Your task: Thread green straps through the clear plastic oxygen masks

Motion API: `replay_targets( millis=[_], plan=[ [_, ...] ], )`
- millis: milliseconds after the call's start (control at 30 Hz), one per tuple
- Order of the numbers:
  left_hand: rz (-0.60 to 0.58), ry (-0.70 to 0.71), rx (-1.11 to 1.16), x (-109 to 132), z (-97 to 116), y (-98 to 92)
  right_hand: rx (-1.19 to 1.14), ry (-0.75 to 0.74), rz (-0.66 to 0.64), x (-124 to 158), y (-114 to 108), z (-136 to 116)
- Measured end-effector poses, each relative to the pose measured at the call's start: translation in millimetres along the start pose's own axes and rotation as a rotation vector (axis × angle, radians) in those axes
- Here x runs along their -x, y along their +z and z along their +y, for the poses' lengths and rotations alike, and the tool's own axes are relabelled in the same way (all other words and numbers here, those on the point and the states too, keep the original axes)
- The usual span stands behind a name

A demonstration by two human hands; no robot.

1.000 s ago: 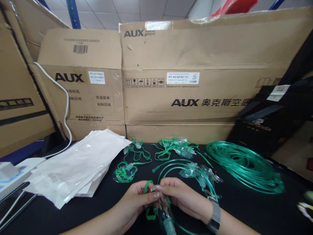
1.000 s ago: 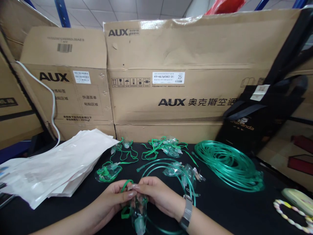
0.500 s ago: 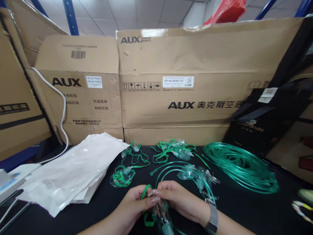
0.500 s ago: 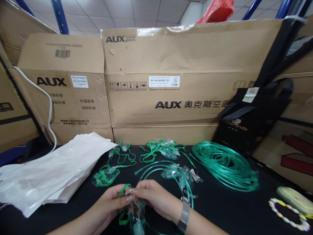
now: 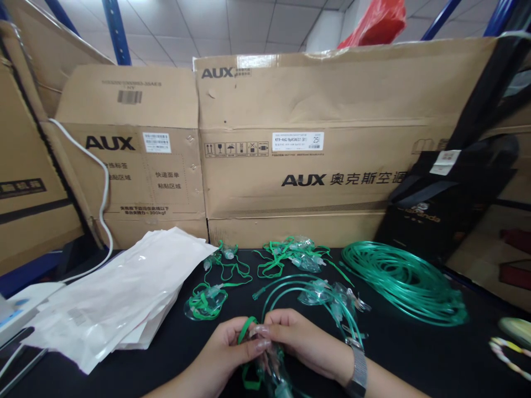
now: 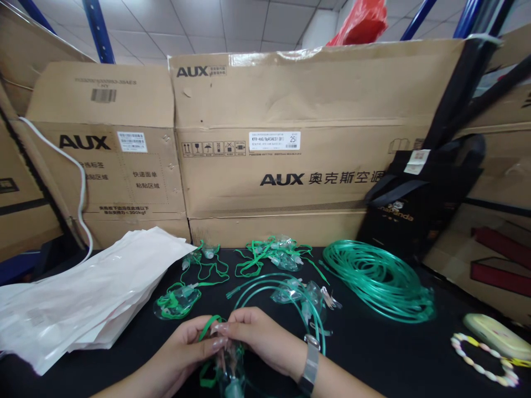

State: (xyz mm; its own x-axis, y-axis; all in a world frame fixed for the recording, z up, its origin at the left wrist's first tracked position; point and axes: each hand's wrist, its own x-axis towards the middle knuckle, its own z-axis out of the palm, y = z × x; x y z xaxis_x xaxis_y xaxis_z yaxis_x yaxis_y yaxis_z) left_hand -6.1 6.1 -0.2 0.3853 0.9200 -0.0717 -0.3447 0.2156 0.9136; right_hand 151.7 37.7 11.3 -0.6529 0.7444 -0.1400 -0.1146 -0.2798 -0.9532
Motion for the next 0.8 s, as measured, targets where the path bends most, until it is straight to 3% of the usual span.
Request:
replay_targets(
  millis=[800],
  plan=[
    [-0.033, -0.012, -0.023, 0.3, -0.8, -1.2, 0.061, 0.018, -0.013, -1.1, 0.8, -1.0]
  ],
)
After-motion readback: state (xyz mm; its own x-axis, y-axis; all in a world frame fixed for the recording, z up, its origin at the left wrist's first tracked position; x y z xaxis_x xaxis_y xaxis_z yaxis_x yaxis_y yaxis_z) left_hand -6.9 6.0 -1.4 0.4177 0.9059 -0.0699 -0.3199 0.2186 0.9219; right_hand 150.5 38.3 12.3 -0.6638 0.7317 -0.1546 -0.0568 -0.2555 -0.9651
